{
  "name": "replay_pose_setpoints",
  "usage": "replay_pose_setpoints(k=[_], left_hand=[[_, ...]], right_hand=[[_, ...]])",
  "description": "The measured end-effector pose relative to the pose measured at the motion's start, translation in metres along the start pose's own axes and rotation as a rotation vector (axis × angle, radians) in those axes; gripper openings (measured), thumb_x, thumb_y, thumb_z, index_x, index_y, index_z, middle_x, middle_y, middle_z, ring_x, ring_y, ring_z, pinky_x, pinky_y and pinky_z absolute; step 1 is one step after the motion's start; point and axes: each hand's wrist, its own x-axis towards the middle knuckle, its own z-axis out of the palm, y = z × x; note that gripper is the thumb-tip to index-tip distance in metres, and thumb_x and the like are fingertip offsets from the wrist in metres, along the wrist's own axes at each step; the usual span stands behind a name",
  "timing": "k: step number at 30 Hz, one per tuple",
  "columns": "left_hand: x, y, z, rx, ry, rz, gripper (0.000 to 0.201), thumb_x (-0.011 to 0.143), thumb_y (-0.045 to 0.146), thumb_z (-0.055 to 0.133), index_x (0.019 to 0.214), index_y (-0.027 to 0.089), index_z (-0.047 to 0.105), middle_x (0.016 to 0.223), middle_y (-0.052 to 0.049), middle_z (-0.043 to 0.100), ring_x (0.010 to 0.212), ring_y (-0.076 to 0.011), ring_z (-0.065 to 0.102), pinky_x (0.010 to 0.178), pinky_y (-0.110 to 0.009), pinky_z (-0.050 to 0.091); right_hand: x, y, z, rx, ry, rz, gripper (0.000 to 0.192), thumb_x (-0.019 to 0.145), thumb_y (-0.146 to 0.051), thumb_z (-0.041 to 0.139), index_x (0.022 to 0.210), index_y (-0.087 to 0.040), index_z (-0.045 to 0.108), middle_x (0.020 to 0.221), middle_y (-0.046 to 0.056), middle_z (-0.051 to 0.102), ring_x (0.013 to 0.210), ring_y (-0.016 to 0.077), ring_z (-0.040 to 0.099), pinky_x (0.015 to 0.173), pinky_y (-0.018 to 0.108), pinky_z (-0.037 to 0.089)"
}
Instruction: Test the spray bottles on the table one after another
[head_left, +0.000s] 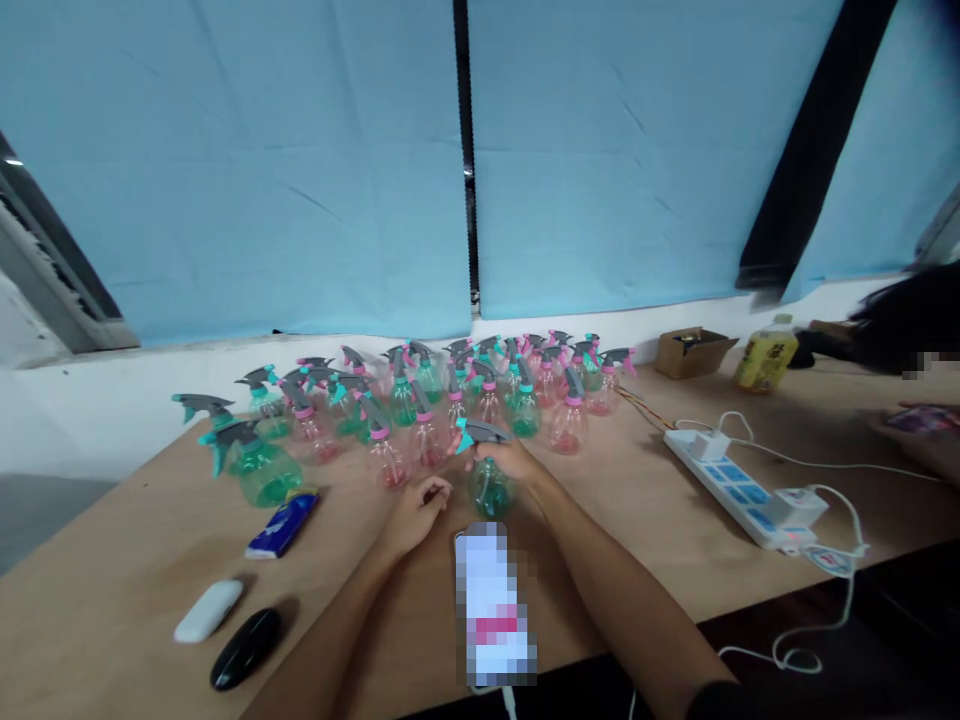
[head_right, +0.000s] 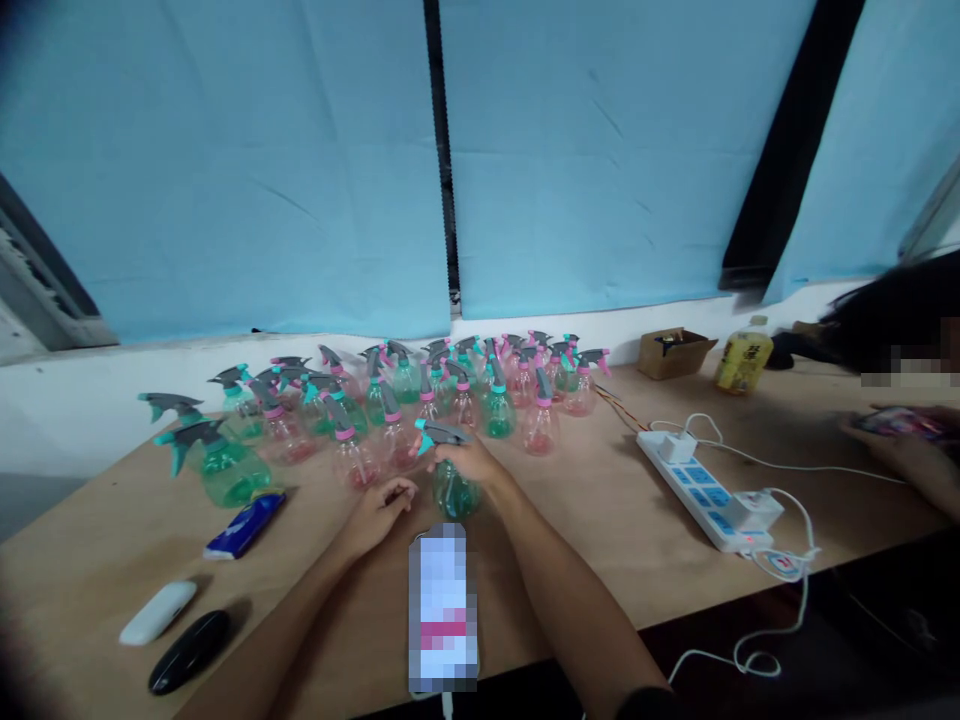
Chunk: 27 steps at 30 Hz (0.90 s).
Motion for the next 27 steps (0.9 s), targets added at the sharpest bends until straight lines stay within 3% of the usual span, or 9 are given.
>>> replay_pose_setpoints(k=[14, 22, 27], left_hand=[[-0.0002, -0.0007, 0.0014, -0.003, -0.027, -0.009, 0.020, 0.085, 0.031, 0.047, 0.085, 0.020, 0.064, 0.074, 0.000, 0.064, 0.071, -0.0160, 0.057, 0.069, -0.026, 0.042], [-0.0005, 0.0025, 0.0010, -0.017, -0.025, 0.002, 0.019, 0.085, 0.030, 0.049, 0.084, 0.020, 0.065, 0.071, 0.000, 0.063, 0.070, -0.0164, 0.058, 0.069, -0.026, 0.042], [0.0001, -0.0006, 0.0021, -0.010, -0.018, 0.012, 0.021, 0.086, 0.031, 0.049, 0.086, 0.020, 0.066, 0.073, 0.000, 0.064, 0.071, -0.0163, 0.059, 0.069, -0.026, 0.043]], right_hand=[[0.0008, 0.0030, -0.0034, -0.032, 0.000, 0.011, 0.030, 0.063, -0.019, 0.053, 0.088, -0.021, 0.068, 0.066, -0.002, 0.065, 0.059, 0.0142, 0.059, 0.065, 0.028, 0.049], [-0.0022, -0.0050, 0.0004, 0.002, 0.004, 0.042, 0.014, 0.064, -0.021, 0.054, 0.072, -0.019, 0.065, 0.072, 0.001, 0.067, 0.061, 0.0151, 0.060, 0.062, 0.030, 0.050], [-0.0043, 0.0006, 0.0017, -0.051, 0.061, 0.017, 0.023, 0.068, -0.022, 0.057, 0.089, -0.020, 0.067, 0.075, 0.000, 0.068, 0.061, 0.0142, 0.059, 0.067, 0.030, 0.050]])
